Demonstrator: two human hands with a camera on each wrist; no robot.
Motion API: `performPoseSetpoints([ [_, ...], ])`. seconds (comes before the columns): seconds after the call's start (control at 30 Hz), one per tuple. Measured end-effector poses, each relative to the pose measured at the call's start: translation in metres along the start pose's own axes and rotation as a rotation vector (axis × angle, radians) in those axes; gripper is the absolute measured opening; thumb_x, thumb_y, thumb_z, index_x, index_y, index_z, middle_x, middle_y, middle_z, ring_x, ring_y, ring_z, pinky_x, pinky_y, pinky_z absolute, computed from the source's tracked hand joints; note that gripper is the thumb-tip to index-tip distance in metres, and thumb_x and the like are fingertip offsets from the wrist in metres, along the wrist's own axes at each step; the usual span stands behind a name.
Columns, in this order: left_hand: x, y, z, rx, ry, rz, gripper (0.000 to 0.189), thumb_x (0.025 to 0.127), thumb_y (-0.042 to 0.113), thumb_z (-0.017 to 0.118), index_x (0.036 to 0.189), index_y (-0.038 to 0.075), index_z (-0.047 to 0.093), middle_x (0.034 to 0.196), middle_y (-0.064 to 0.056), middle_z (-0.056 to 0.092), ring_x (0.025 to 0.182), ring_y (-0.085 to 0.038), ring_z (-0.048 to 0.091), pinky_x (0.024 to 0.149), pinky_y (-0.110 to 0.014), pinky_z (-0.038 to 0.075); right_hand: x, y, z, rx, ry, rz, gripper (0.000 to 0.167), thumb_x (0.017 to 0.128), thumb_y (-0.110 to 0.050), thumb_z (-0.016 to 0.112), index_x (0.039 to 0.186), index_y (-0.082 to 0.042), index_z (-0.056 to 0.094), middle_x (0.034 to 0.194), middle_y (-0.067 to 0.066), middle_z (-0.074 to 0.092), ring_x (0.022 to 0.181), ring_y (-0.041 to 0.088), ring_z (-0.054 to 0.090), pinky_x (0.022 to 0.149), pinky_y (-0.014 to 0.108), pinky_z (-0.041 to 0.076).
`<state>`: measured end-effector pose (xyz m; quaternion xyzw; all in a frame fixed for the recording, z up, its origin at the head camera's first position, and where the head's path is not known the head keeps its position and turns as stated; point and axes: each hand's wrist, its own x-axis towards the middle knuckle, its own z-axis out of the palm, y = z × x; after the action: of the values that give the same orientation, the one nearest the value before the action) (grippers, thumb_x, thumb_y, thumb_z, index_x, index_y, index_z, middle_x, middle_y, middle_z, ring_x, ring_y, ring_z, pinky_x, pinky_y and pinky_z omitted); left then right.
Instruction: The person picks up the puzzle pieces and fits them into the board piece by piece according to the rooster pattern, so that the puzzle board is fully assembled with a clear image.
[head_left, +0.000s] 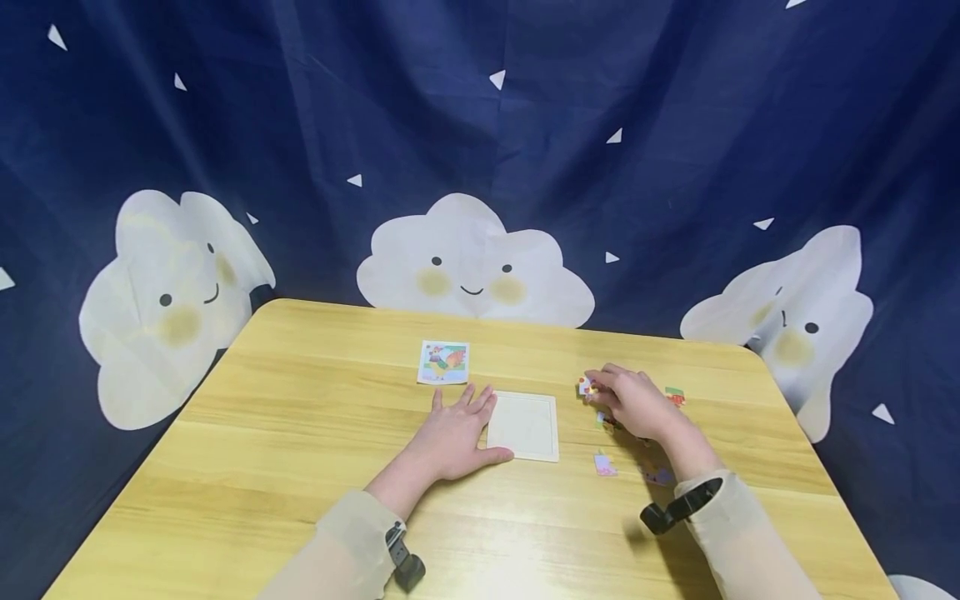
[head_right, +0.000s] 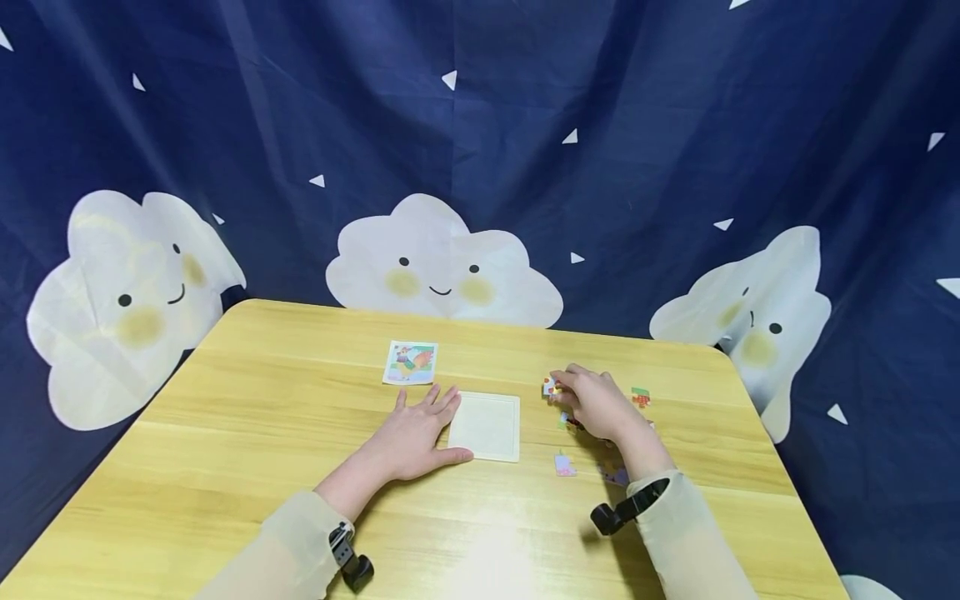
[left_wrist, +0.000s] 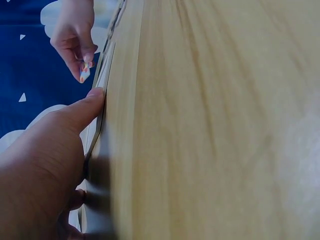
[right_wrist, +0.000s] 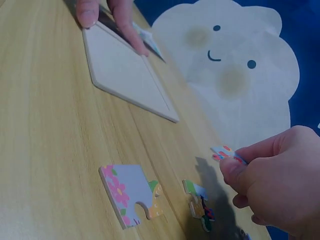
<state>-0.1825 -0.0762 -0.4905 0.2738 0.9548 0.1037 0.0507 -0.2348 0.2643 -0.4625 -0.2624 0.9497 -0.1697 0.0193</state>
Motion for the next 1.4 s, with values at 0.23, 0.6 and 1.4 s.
performPoseSetpoints([
  [0.23, -0.002, 0.001, 0.000, -0.011, -0.006, -0.007, 0.101, 0.097, 0.081, 0.046, 0.165, 0.007, 0.037, 0.172, -0.007, 0.027, 0.158, -0.036, 0.023, 0.115, -0.080, 0.018, 0.000, -0.007, 0.000, 0.071, 0.045, -0.044, 0.040, 0.103, -0.001, 0.066, 0.143, 0.001, 0.064, 0.107, 0.002, 0.065, 0.087, 0.017, 0.063, 0.081, 0.044, 0.051],
  [0.6, -0.003, 0.000, 0.001, -0.009, 0.000, -0.008, 0.100, 0.097, 0.081, 0.046, 0.165, 0.008, 0.036, 0.172, -0.007, 0.026, 0.158, -0.035, 0.024, 0.115, -0.080, 0.017, 0.005, -0.021, -0.001, 0.159, 0.051, -0.093, 0.039, 0.104, -0.002, 0.065, 0.143, 0.002, 0.063, 0.107, 0.001, 0.061, 0.072, 0.012, 0.051, 0.065, 0.030, 0.047],
  [1.4, 0.001, -0.001, 0.003, -0.021, -0.007, -0.017, 0.102, 0.096, 0.082, 0.045, 0.166, 0.008, 0.036, 0.172, -0.007, 0.026, 0.158, -0.036, 0.022, 0.116, -0.080, 0.015, 0.019, -0.052, 0.013, 0.166, 0.057, -0.126, 0.040, 0.104, -0.012, 0.069, 0.142, -0.002, 0.066, 0.117, 0.002, 0.061, 0.079, 0.009, 0.054, 0.090, 0.050, 0.043],
])
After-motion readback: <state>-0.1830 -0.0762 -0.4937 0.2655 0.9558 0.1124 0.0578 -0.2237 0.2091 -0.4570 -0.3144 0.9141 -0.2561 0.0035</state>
